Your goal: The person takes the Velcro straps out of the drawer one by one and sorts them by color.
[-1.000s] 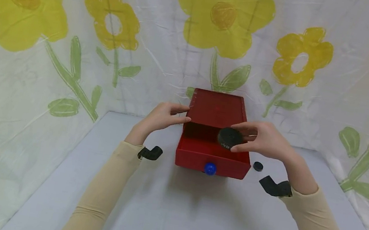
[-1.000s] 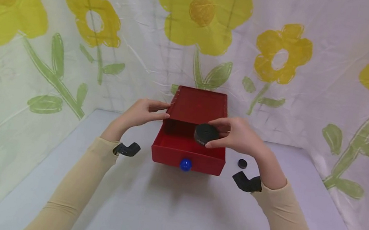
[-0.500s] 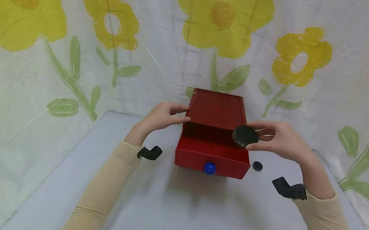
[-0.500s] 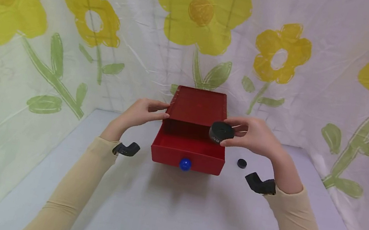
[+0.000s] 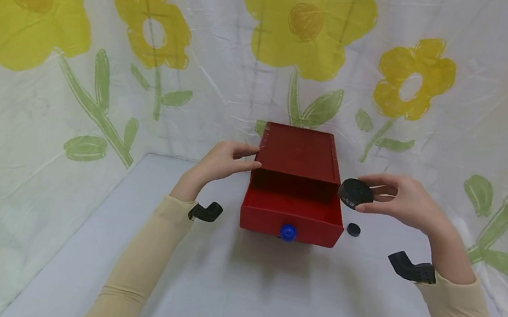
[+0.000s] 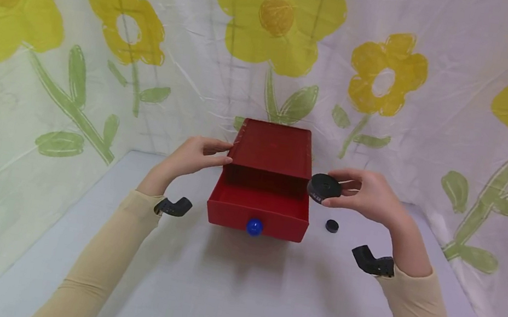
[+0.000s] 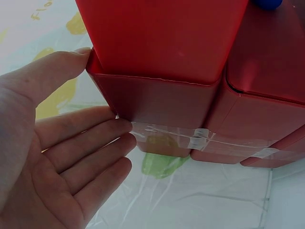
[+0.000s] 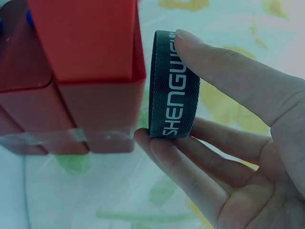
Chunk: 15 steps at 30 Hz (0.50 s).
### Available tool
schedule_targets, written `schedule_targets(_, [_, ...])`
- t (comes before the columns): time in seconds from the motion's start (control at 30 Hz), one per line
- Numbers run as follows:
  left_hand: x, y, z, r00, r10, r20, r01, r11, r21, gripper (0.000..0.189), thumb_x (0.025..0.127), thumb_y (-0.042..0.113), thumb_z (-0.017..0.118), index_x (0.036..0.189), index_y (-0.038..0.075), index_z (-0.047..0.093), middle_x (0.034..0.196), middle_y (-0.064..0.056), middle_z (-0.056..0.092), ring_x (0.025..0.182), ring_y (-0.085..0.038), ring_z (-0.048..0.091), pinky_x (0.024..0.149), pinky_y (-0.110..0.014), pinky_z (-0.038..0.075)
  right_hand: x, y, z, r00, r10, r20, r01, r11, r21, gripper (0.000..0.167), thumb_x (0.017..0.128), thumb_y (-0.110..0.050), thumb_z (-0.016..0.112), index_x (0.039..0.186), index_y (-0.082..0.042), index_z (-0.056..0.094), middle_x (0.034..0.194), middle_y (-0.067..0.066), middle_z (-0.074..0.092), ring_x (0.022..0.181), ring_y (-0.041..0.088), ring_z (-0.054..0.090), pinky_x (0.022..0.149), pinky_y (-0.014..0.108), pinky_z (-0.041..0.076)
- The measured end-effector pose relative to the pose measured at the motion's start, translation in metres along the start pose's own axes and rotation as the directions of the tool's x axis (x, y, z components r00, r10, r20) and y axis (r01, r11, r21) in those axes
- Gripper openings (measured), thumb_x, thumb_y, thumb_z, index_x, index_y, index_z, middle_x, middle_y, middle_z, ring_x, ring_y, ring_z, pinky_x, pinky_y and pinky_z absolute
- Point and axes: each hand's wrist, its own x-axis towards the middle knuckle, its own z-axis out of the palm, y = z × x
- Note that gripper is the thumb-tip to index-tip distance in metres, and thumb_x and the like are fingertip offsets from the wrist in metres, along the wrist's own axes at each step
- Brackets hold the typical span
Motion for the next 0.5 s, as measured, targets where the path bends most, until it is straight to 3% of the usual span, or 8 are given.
schedule_targets(0.17, [0.000,0.000,0.000,1.000,-0.002,-0.004,0.002,1.000,0.001,0.058,0.085,0.049,0.065,0.134,0.019,0.056,0.137,-0.002,0.054,0.127,-0.020,0.050,0.104,-0.038,0.044,-0.002,0.012,0.001,1.000,0.025,-0.002,-0.025,1.000,0.013,0.063,0.075,-0.039,0.079,0.128,-0.012,0.059,0.116,0.011,0.067,0.103,0.025,0.065,0.081,0.031,0.054])
schedule_targets(0.5, [-0.001,-0.001,0.000,1.000,0.005,-0.002,-0.005,1.000,-0.002,0.059,0.085,0.049,0.065,0.135,0.019,0.056,0.138,-0.003,0.054,0.127,-0.021,0.050,0.104,-0.041,0.044,-0.005,0.040,0.008,0.996,0.089,0.017,-0.089,0.996,0.006,0.072,0.074,-0.046,0.078,0.131,-0.010,0.055,0.121,0.016,0.063,0.107,0.032,0.063,0.085,0.045,0.054])
